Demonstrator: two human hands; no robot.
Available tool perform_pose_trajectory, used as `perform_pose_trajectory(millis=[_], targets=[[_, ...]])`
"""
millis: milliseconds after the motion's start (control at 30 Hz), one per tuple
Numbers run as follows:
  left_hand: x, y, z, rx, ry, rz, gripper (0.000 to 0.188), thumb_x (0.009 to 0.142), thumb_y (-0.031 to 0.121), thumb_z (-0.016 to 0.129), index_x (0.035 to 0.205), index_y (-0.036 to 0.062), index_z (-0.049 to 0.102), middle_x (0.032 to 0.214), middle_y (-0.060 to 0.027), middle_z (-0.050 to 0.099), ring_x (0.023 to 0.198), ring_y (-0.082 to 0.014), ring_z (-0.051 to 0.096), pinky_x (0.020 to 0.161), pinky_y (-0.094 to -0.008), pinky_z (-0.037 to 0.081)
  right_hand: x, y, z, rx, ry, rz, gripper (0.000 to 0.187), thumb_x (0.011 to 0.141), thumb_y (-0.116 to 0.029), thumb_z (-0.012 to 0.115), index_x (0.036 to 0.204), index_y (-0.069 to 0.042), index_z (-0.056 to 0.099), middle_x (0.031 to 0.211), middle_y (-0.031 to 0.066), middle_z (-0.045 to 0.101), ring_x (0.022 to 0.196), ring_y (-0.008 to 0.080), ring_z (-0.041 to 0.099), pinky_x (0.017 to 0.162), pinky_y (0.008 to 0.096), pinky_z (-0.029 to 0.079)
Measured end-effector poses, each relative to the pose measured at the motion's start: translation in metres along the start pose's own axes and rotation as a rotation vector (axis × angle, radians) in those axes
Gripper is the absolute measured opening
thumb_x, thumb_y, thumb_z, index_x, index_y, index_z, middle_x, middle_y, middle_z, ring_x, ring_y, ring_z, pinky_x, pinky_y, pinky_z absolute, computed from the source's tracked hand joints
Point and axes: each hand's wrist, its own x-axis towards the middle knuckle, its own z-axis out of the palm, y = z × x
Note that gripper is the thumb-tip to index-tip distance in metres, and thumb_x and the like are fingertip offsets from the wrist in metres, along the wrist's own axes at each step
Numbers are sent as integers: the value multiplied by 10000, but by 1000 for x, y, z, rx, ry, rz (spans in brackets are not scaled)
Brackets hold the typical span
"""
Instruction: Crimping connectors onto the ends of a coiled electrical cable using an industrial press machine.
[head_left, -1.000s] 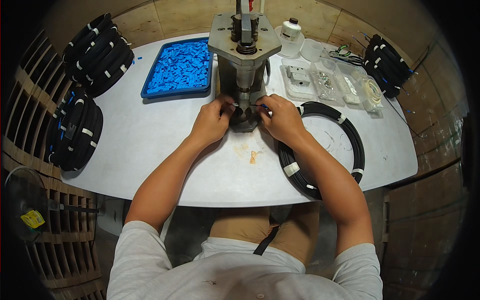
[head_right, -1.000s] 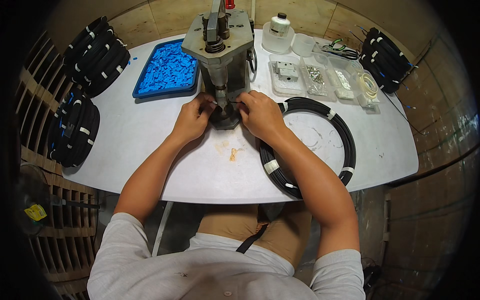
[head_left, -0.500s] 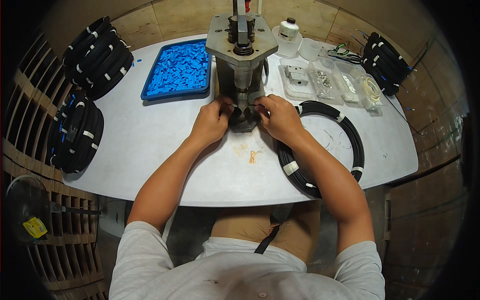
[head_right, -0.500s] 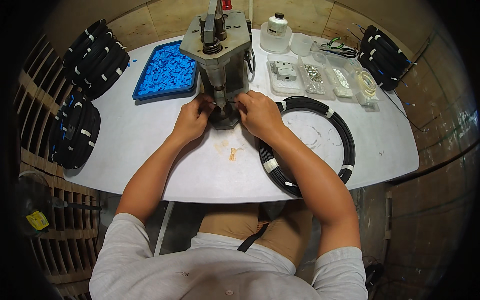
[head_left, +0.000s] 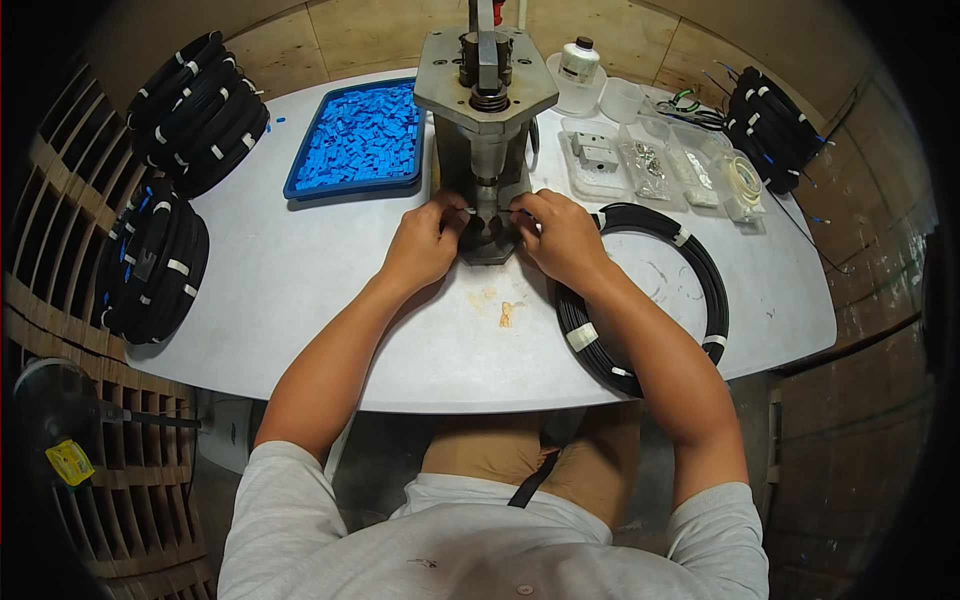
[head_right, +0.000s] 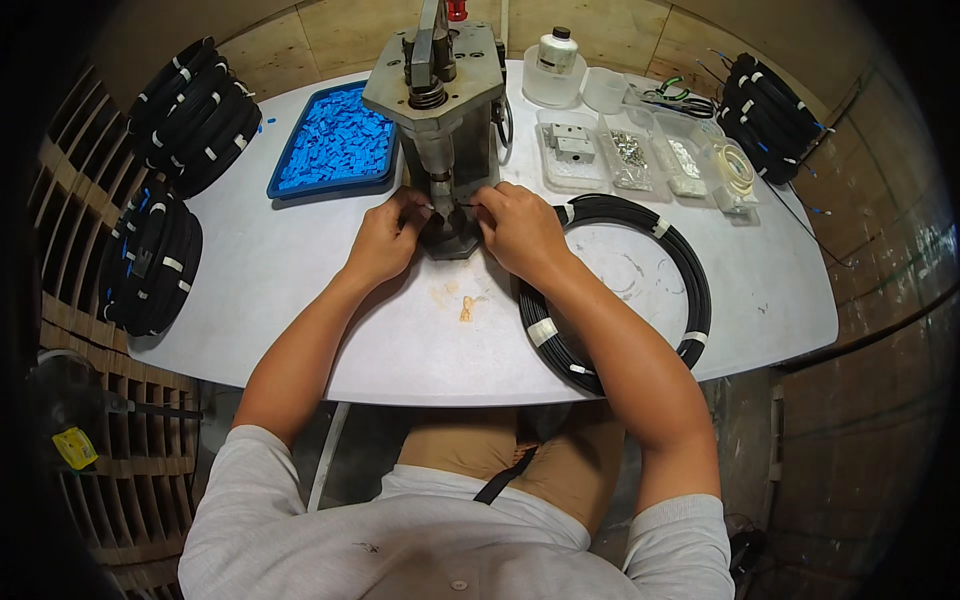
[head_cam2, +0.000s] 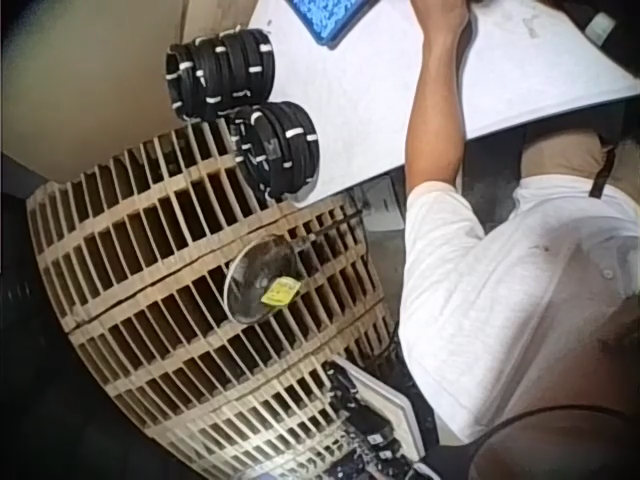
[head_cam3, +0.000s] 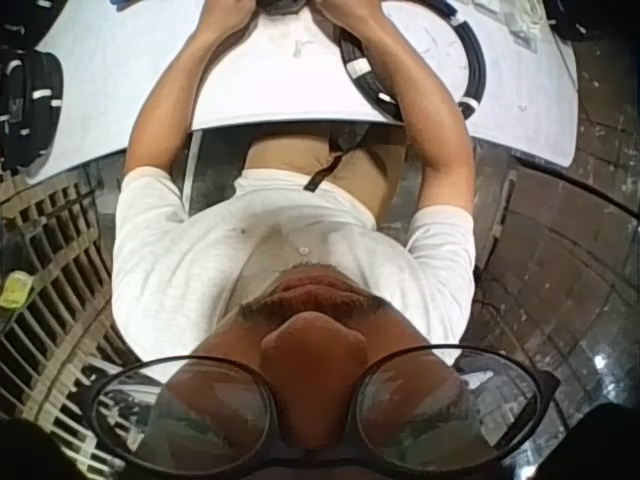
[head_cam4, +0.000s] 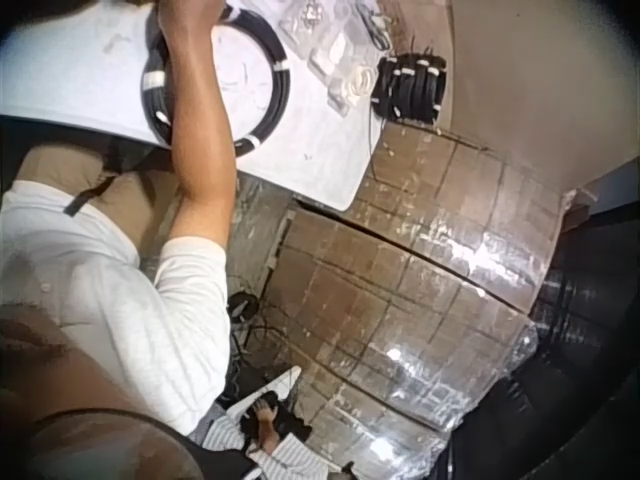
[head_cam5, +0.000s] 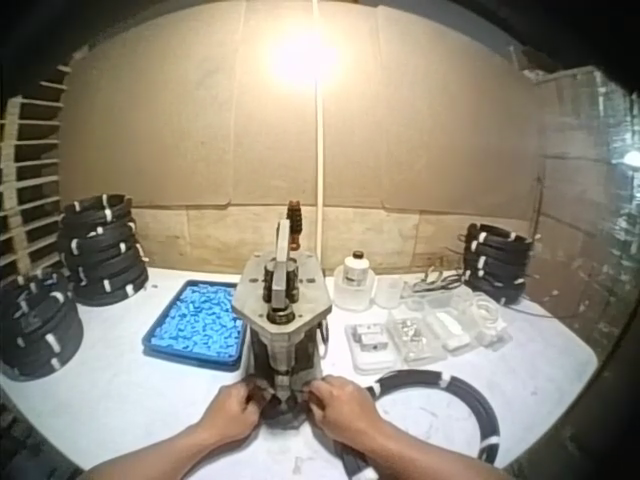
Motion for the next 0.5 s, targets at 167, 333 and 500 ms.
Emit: perform_pose_trajectory(millis=[167,333,500], targets=[[0,1,-1,-2,-4,-7,218,966,123,627,1134,-13,651,963,-196,745,915,-286,733,841,-371,550,0,0,0,6,-2,5,162,874,-111,713,1034,-88,713,944,133,700,846,348,688,746,432,549],[0,1,-1,-8,-14,-18,223,958,113,626,1140,-14,651,970,-194,747,928,-286,733,853,-369,548,0,-1,0,-7,-3,10,159,875,-116,709,1032,-96,714,946,131,698,849,350,686,748,438,550],[0,-1,0,-26,-2,-7,223,957,110,627,1142,-13,651,954,-182,745,915,-273,730,844,-362,544,0,0,0,-17,-6,7,161,874,-118,710,1033,-97,715,946,129,696,852,351,686,749,441,551]])
